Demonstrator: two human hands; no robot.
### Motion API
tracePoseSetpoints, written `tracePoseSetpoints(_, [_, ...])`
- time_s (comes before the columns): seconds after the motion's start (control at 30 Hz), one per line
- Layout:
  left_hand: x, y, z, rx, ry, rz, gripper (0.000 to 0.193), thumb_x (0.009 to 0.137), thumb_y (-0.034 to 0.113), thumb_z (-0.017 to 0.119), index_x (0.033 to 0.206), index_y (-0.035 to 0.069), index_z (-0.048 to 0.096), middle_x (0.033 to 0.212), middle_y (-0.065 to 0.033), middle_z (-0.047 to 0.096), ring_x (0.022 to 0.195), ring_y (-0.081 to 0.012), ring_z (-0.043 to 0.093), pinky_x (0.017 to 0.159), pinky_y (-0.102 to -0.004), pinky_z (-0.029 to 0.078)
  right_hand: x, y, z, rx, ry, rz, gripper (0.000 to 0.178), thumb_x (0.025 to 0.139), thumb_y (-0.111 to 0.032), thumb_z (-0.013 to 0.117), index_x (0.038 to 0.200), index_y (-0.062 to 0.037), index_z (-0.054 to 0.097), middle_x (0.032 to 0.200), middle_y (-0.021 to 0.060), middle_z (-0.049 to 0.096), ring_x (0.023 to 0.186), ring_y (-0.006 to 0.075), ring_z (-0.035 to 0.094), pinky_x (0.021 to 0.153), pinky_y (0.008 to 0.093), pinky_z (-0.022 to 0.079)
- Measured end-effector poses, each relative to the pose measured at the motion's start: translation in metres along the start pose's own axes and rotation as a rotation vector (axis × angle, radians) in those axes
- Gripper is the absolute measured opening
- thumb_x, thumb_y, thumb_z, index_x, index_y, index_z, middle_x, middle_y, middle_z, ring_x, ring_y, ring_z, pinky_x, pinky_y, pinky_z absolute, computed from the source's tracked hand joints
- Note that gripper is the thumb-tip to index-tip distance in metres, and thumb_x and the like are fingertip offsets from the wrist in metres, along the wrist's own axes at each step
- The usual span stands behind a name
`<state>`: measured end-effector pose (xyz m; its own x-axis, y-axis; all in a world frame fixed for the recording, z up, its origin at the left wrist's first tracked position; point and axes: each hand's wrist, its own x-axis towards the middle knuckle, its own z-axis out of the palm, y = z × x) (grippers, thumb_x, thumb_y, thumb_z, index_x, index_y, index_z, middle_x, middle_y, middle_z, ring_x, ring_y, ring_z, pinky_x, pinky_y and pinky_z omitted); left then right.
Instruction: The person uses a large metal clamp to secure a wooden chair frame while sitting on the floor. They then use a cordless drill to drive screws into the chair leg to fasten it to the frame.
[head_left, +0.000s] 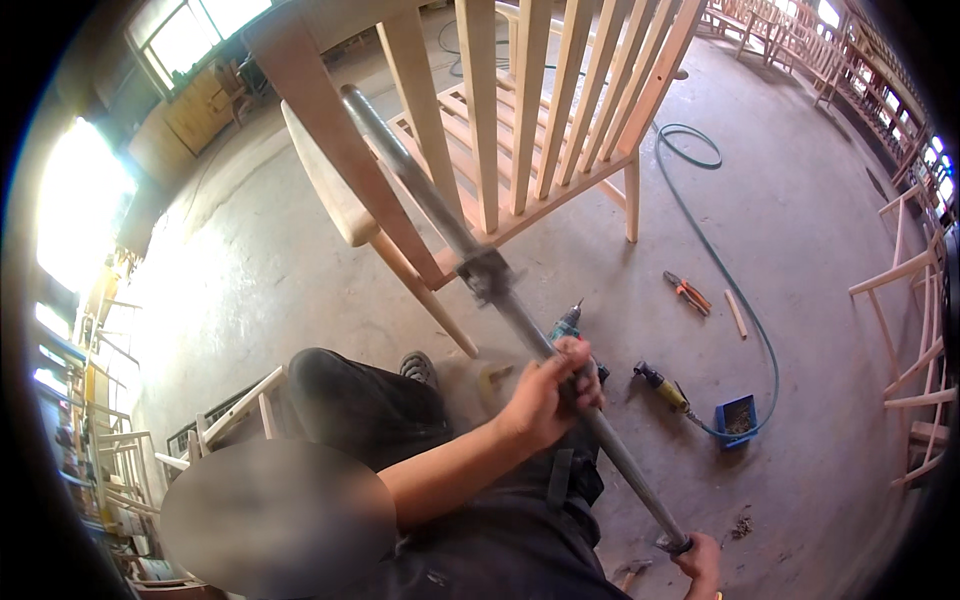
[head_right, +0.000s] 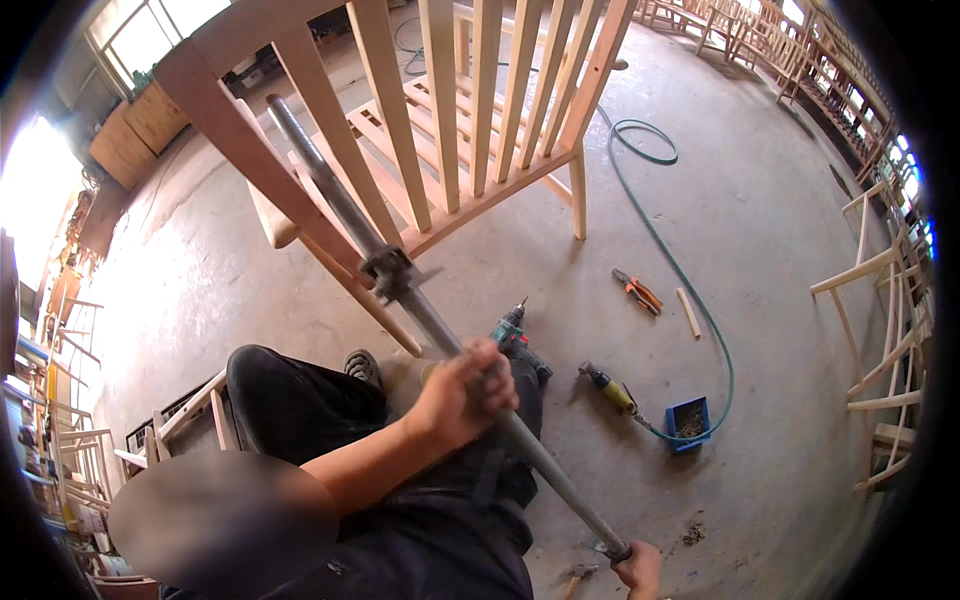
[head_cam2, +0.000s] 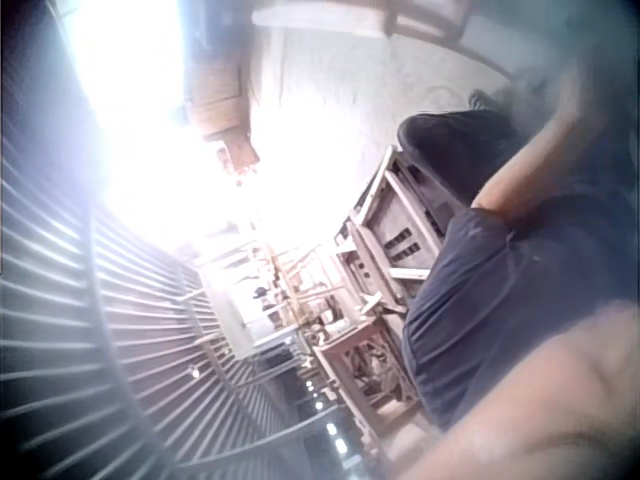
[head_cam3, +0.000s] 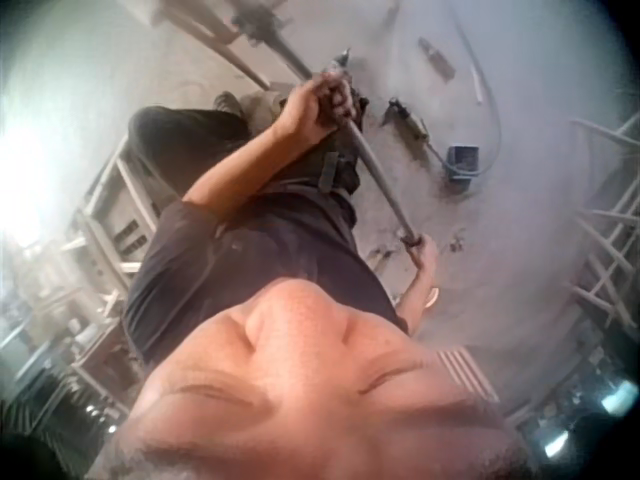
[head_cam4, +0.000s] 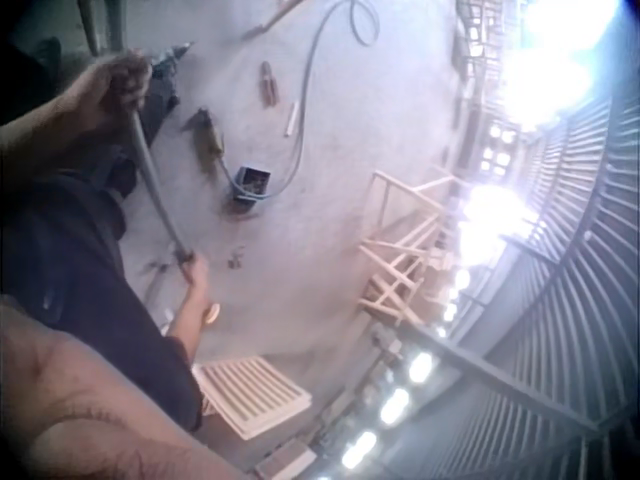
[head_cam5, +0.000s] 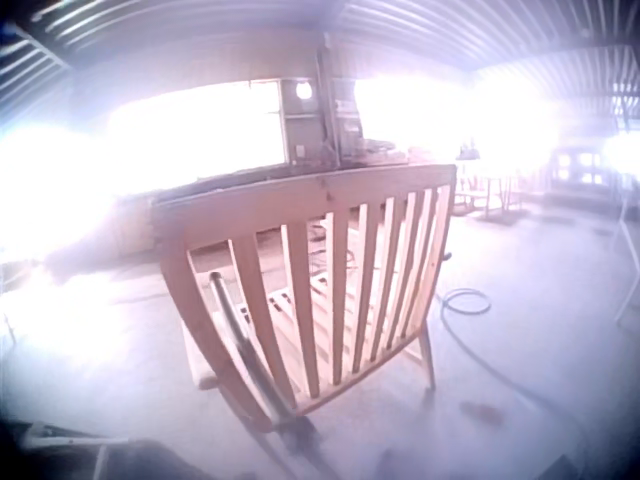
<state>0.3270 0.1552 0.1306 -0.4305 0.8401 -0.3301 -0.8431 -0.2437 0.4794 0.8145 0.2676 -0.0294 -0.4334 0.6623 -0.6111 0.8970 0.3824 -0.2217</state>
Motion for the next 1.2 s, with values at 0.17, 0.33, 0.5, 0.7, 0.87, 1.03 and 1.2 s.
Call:
tracePoseSetpoints(0.17, [0.013, 0.038, -0.009, -0.008, 0.222, 0.129, 0.028, 0.097, 0.033, 0.067, 0.085, 0.018, 0.048, 0.071, 0.0017, 0.039, 0.062, -0.0142, 0.043, 0.068, -0.0381, 0.045, 0.012, -0.054, -0.028, -0.003, -0.055, -0.080, 0.035, 0.061, -0.030, 0.079, 0.090, -0.0123, 0.074, 0.089, 0.0170, 0.071, 0.090, 0.0401, 0.067, 0.079, 0.0491, 0.054])
tracePoseSetpoints(0.33, [0.034, 0.060, -0.029, 0.009, 0.354, 0.162, 0.032, 0.097, 0.036, 0.069, 0.086, 0.015, 0.047, 0.067, 0.0015, 0.040, 0.059, -0.0150, 0.043, 0.067, -0.0384, 0.044, 0.032, -0.075, -0.032, -0.027, -0.171, -0.132, 0.035, 0.060, -0.030, 0.078, 0.090, -0.0128, 0.074, 0.089, 0.0172, 0.071, 0.089, 0.0401, 0.067, 0.079, 0.0488, 0.054])
tracePoseSetpoints(0.5, [0.045, 0.073, -0.029, 0.017, 0.375, 0.183, 0.030, 0.097, 0.034, 0.069, 0.087, 0.016, 0.048, 0.067, 0.0029, 0.039, 0.060, -0.0137, 0.043, 0.066, -0.0377, 0.044, 0.042, -0.096, -0.046, -0.079, -0.195, -0.143, 0.036, 0.060, -0.029, 0.078, 0.092, -0.0133, 0.074, 0.090, 0.0164, 0.071, 0.090, 0.0394, 0.067, 0.079, 0.0482, 0.054])
tracePoseSetpoints(0.7, [0.046, 0.077, -0.032, 0.048, 0.373, 0.183, 0.037, 0.096, 0.041, 0.069, 0.079, 0.018, 0.046, 0.066, 0.0045, 0.036, 0.057, -0.0110, 0.037, 0.066, -0.0331, 0.039, 0.046, -0.112, -0.059, -0.048, -0.194, -0.156, 0.036, 0.060, -0.028, 0.077, 0.094, -0.0159, 0.075, 0.090, 0.0145, 0.072, 0.090, 0.0381, 0.068, 0.080, 0.0473, 0.055])
tracePoseSetpoints(0.87, [0.048, 0.076, -0.029, 0.067, 0.395, 0.201, 0.038, 0.097, 0.041, 0.068, 0.077, 0.018, 0.045, 0.065, 0.0042, 0.035, 0.057, -0.0112, 0.037, 0.065, -0.0333, 0.038, 0.048, -0.106, -0.047, -0.053, -0.197, -0.156, 0.036, 0.058, -0.027, 0.078, 0.090, -0.0127, 0.074, 0.089, 0.0162, 0.071, 0.089, 0.0390, 0.067, 0.079, 0.0464, 0.055])
tracePoseSetpoints(1.03, [0.046, 0.056, -0.029, -0.006, 0.411, 0.076, 0.036, 0.098, 0.036, 0.066, 0.077, 0.017, 0.045, 0.065, 0.0024, 0.033, 0.058, -0.0140, 0.037, 0.065, -0.0350, 0.040, 0.053, -0.095, -0.042, -0.023, -0.158, -0.134, 0.037, 0.058, -0.025, 0.078, 0.094, -0.0154, 0.075, 0.093, 0.0150, 0.072, 0.093, 0.0386, 0.067, 0.081, 0.0475, 0.054])
tracePoseSetpoints(1.2, [0.021, -0.007, -0.025, 0.015, 0.248, -0.071, 0.027, 0.100, 0.029, 0.063, 0.082, 0.013, 0.051, 0.073, -0.0045, 0.052, 0.072, -0.0210, 0.057, 0.077, -0.0397, 0.050, 0.044, -0.032, -0.005, -0.096, -0.149, 0.016, 0.037, 0.059, -0.022, 0.078, 0.094, -0.0129, 0.073, 0.094, 0.0166, 0.071, 0.093, 0.0396, 0.067, 0.081, 0.0482, 0.053])
